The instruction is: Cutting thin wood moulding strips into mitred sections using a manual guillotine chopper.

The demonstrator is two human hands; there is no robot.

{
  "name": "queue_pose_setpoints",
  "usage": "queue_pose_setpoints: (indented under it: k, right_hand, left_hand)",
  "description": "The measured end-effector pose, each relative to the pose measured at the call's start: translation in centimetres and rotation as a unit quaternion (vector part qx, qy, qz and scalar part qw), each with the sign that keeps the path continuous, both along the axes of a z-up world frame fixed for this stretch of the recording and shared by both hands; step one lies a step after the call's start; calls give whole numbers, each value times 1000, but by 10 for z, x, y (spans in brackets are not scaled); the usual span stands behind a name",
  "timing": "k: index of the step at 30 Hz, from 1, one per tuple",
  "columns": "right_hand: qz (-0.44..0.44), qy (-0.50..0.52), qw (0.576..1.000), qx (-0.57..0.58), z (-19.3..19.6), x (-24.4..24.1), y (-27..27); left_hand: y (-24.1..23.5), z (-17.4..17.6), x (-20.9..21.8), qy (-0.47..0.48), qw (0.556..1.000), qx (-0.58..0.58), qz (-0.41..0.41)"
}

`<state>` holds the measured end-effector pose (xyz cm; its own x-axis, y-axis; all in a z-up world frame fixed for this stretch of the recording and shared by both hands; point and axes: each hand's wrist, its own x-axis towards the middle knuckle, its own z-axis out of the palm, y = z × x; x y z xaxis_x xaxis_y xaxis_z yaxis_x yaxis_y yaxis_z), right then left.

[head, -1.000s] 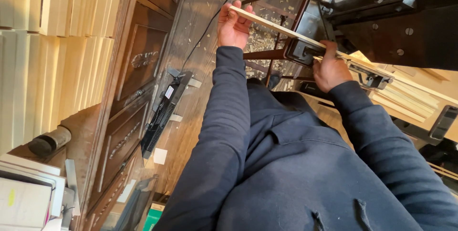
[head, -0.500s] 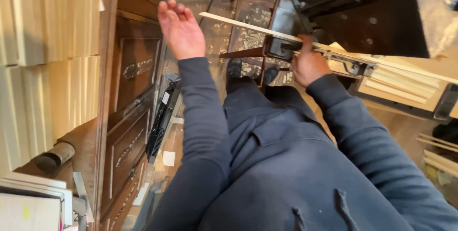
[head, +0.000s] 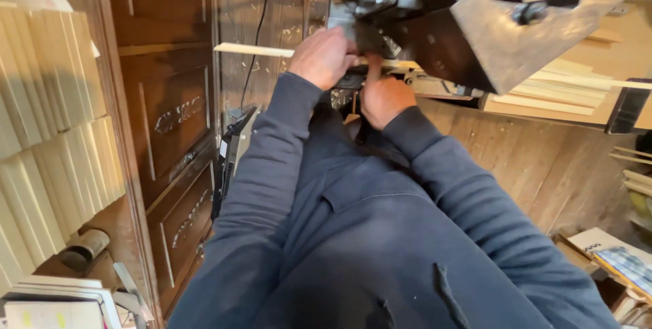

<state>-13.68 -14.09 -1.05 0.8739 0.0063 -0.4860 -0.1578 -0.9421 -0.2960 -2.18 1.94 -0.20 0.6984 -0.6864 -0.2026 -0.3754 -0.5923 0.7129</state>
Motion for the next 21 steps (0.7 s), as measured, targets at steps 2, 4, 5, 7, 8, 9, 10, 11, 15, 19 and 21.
queue_pose_setpoints:
  k: [2,4,5,7,8,9,10,11,15,19,21]
  right_hand:
    - [2,-1,1000,11,-3,1,-3]
    - [8,-1,1000,17,0,1,-4]
    - [17,-3,1000,19,1,0,-3]
    - [20,-1,1000,17,2,4,-4]
    - [28,0,1000,12,3,4,-4]
    - [25,3,1000,15,4,4,-5]
    - [26,7,999,19,6,4,-6]
    - [26,11,999,23,7,4,-6]
    - [4,-20,996,84,37,-10,-22]
    - [-51,-69,975,203,49,-62,-58]
    - [-80,-89,959,259,38,-95,-82]
  left_hand:
    - [-2,-1,6,22,1000,1,-4]
    - [-5,-4,10,44,999,10,-8]
    - [-6,-5,12,64,998,15,-8]
    - [-10,-9,17,80,996,30,-16]
    - [-11,-10,19,95,994,43,-20]
    - [-13,-8,20,97,994,46,-23]
    - [-14,-6,21,106,992,58,-25]
    - [-15,-3,22,115,991,69,-28]
    - [-20,4,27,123,988,80,-38]
    - [-24,5,29,138,984,102,-38]
    - [-24,4,29,147,982,111,-35]
